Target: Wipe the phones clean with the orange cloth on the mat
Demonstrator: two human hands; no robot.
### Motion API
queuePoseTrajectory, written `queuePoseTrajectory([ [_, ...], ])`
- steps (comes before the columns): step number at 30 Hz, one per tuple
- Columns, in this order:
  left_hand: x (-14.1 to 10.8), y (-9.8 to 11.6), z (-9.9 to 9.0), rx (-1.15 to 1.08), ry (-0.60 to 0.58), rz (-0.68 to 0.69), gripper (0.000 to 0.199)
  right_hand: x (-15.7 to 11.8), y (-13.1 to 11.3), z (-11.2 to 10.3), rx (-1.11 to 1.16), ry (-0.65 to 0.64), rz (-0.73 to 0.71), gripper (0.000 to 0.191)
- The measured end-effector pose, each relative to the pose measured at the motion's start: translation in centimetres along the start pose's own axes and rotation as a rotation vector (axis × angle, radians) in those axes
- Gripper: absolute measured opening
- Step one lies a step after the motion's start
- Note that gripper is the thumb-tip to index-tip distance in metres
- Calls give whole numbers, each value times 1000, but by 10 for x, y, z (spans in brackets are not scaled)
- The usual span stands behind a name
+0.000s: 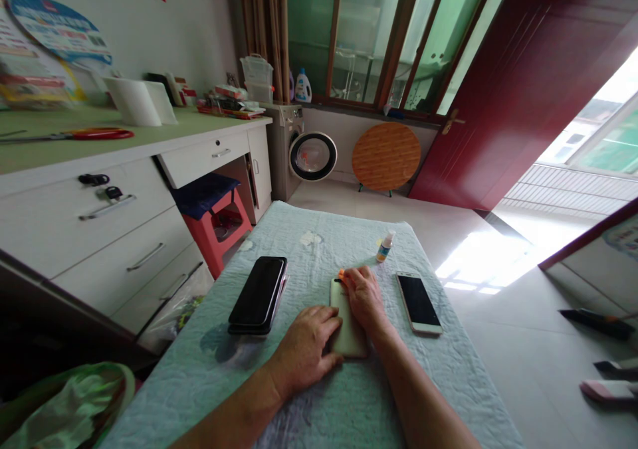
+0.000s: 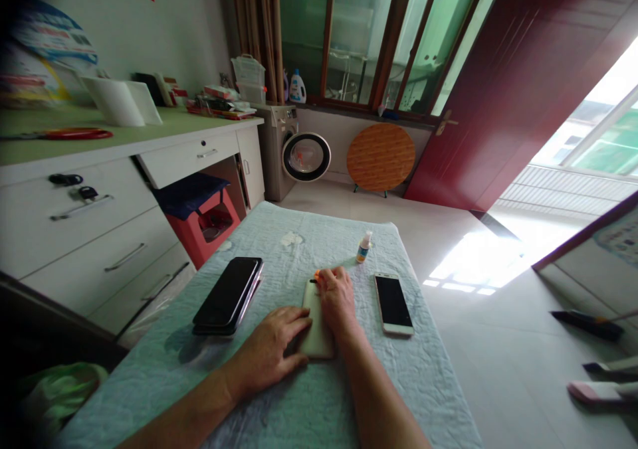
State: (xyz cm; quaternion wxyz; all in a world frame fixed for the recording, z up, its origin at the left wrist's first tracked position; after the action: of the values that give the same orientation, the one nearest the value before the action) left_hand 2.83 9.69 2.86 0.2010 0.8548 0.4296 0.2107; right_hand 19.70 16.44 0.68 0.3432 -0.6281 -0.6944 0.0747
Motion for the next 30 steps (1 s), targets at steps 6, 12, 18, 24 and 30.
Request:
queuePoseTrajectory([
  [6,-1,1,-1,14,0,-1,47,-1,-4,-4,-202,-96,26,26],
  [12,0,2,-2,16,-5,-10,46,1,-6,-8,-250,-135,67,22],
  [18,1,1,-2,28,-25,3,45,-1,-9,-1,-139,-219,-22,31],
  [24,3,2,-4,14,-25,1,46,-2,-12,2,-173,-219,-39,31],
  [30,2,3,-3,22,-13,-17,44,0,-8,1,-205,-172,-10,25],
])
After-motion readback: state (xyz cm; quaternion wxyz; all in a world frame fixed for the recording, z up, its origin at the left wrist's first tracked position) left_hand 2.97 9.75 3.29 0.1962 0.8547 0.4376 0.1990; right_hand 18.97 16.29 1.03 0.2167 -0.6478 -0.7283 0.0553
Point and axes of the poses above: each hand's wrist, its own x-axis towards the middle knuckle, its own z-axis out of the palm, y = z × x, the point moved 1 cm from there along x, towards the middle knuckle, and after that the axes turned 5 degrees about y, right-handed, at the moved point
